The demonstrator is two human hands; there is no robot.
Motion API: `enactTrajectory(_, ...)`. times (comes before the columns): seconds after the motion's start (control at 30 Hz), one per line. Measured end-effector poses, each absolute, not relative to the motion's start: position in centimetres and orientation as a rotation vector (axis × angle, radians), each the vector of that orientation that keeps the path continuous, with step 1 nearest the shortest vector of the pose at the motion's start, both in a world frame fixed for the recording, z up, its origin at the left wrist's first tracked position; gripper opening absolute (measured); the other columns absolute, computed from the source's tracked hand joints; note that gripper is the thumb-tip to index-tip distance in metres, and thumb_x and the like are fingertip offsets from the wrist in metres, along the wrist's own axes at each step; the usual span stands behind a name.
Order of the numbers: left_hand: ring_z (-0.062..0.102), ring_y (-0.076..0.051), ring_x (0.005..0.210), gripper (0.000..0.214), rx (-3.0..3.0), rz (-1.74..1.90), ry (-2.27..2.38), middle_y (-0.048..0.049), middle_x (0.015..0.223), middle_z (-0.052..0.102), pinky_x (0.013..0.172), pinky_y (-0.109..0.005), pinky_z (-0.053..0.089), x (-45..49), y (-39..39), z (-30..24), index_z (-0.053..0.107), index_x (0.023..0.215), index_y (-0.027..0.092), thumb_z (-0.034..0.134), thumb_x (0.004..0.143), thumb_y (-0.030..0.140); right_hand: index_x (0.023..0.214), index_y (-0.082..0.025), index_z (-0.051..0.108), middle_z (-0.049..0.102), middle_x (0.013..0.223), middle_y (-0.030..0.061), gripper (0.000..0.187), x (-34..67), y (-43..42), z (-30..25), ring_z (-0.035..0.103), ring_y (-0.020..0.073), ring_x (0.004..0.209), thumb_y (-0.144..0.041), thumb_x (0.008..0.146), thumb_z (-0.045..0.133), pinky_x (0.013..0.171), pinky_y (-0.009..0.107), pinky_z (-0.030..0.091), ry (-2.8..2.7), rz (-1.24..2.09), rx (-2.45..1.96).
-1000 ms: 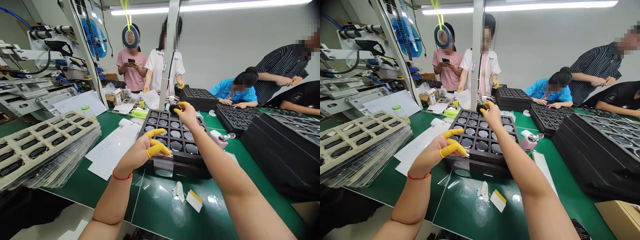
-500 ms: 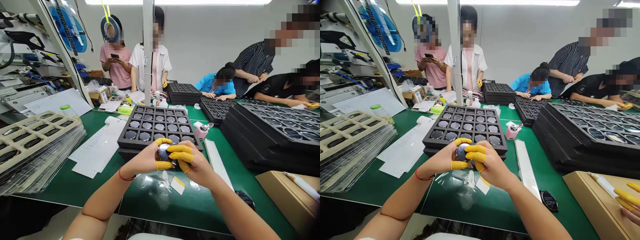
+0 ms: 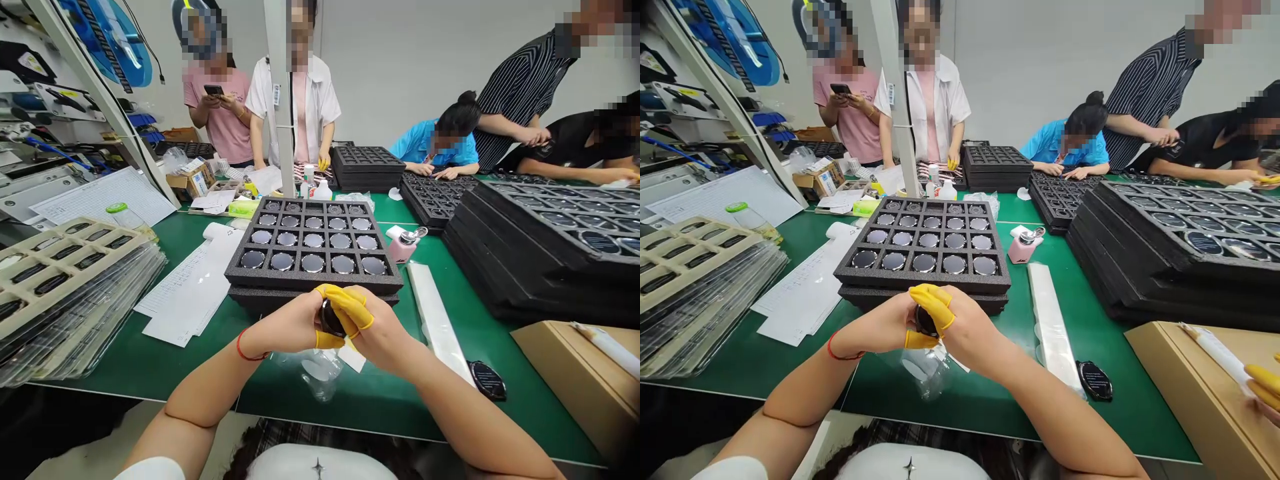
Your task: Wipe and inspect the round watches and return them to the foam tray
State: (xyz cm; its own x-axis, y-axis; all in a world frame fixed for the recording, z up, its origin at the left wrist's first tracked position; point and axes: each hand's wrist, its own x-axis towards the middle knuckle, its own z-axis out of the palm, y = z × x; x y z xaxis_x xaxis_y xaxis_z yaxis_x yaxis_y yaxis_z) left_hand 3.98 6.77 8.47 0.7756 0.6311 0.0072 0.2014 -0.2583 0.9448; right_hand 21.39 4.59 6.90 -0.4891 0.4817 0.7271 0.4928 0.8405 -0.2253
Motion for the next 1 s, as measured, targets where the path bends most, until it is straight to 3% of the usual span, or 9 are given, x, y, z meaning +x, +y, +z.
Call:
enactTrajectory(0.17,0.063,-0.019,0.08,0.049,1.731,0.44,0.711,-0.0024,0.094,0.063,0.07,-0.032,0.055,3.5,7.0,8.8,0.052,0.118,0.02,0.07,0.073,0.017,0.127,-0.029,0.046,0.063,0.09,0.0026,0.045,23.4,3.0,6.7,0.058,0.017,0.078,-0.006,0.089,0.044,0.072,0.032,0.053,-2.031,0.153,-0.815)
enactTrajectory(0.3,0.065,-0.016,0.079,0.06,1.673,0.567,0.906,-0.0005,0.093,0.061,0.07,-0.028,0.056,1.1,7.5,10.7,0.045,0.128,0.026,0.073,0.075,0.021,0.13,-0.025,0.045,0.062,0.094,0.004,0.046,26.1,2.4,2.8,0.061,0.0172,0.083,-0.007,0.088,0.045,0.08,0.035,0.054,-1.901,0.331,-1.307)
enactTrajectory(0.43,0.068,-0.017,0.082,0.064,1.58,0.704,0.939,-0.0004,0.094,0.063,0.075,-0.027,0.058,-0.8,7.4,12.2,0.045,0.127,0.026,0.078,0.072,0.021,0.097,-0.015,0.065,0.064,0.079,0.0065,0.03,27.2,3.2,-2.8,0.063,0.0195,0.07,-0.002,0.079,0.045,0.065,0.033,0.055,-2.094,0.399,-1.594)
enactTrajectory(0.57,0.069,-0.017,0.08,0.063,1.554,0.707,0.912,-0.0002,0.092,0.065,0.074,-0.026,0.058,-1.0,7.0,12.4,0.045,0.126,0.026,0.078,0.073,0.02,0.099,-0.013,0.068,0.065,0.094,0.0154,0.023,24.8,3.4,-4.5,0.062,0.0287,0.091,-0.013,0.088,0.048,0.081,0.045,0.052,-2.126,0.302,-1.674)
enactTrajectory(0.67,0.069,-0.018,0.082,0.061,1.54,0.667,0.859,-0.0001,0.091,0.064,0.077,-0.028,0.058,-0.5,6.8,12.0,0.044,0.124,0.026,0.077,0.073,0.02,0.092,-0.015,0.07,0.066,0.086,0.0125,0.015,21.6,3.3,-4.5,0.062,0.0281,0.084,-0.022,0.087,0.057,0.075,0.041,0.052,-2.232,0.301,-1.62)
enactTrajectory(0.77,0.067,-0.016,0.083,0.058,1.556,0.643,0.83,-0.0001,0.094,0.061,0.078,-0.027,0.058,-0.2,6.8,11.6,0.044,0.124,0.027,0.075,0.075,0.019,0.072,-0.017,0.067,0.063,0.071,0.008,0.011,19.8,3.5,-4.1,0.061,0.0235,0.068,-0.011,0.079,0.061,0.062,0.033,0.051,-2.319,0.295,-1.538)
enactTrajectory(0.83,0.066,-0.015,0.083,0.059,1.566,0.651,0.822,0.0,0.095,0.06,0.078,-0.028,0.058,-0.2,6.7,11.4,0.044,0.126,0.027,0.074,0.076,0.019,0.077,-0.018,0.067,0.064,0.074,0.0066,0.016,20.2,3.6,-2.6,0.061,0.0214,0.069,-0.005,0.078,0.057,0.062,0.031,0.052,-2.327,0.268,-1.481)
enactTrajectory(0.93,0.065,-0.015,0.083,0.059,1.578,0.663,0.816,0.0004,0.094,0.059,0.078,-0.029,0.057,-0.3,6.7,11.1,0.044,0.127,0.028,0.074,0.076,0.021,0.11,-0.018,0.063,0.063,0.1,0.0101,0.031,22.0,3.3,1.8,0.061,0.022,0.091,-0.006,0.085,0.048,0.077,0.034,0.054,-2.185,0.145,-1.37)
enactTrajectory(1.0,0.065,-0.016,0.083,0.059,1.594,0.648,0.807,0.0001,0.095,0.06,0.076,-0.028,0.057,0.0,6.6,11.0,0.044,0.126,0.028,0.074,0.076,0.021,0.116,-0.023,0.059,0.06,0.104,0.0084,0.034,22.6,3.1,5.0,0.059,0.0199,0.093,-0.007,0.089,0.048,0.078,0.033,0.053,-1.961,0.015,-1.138)
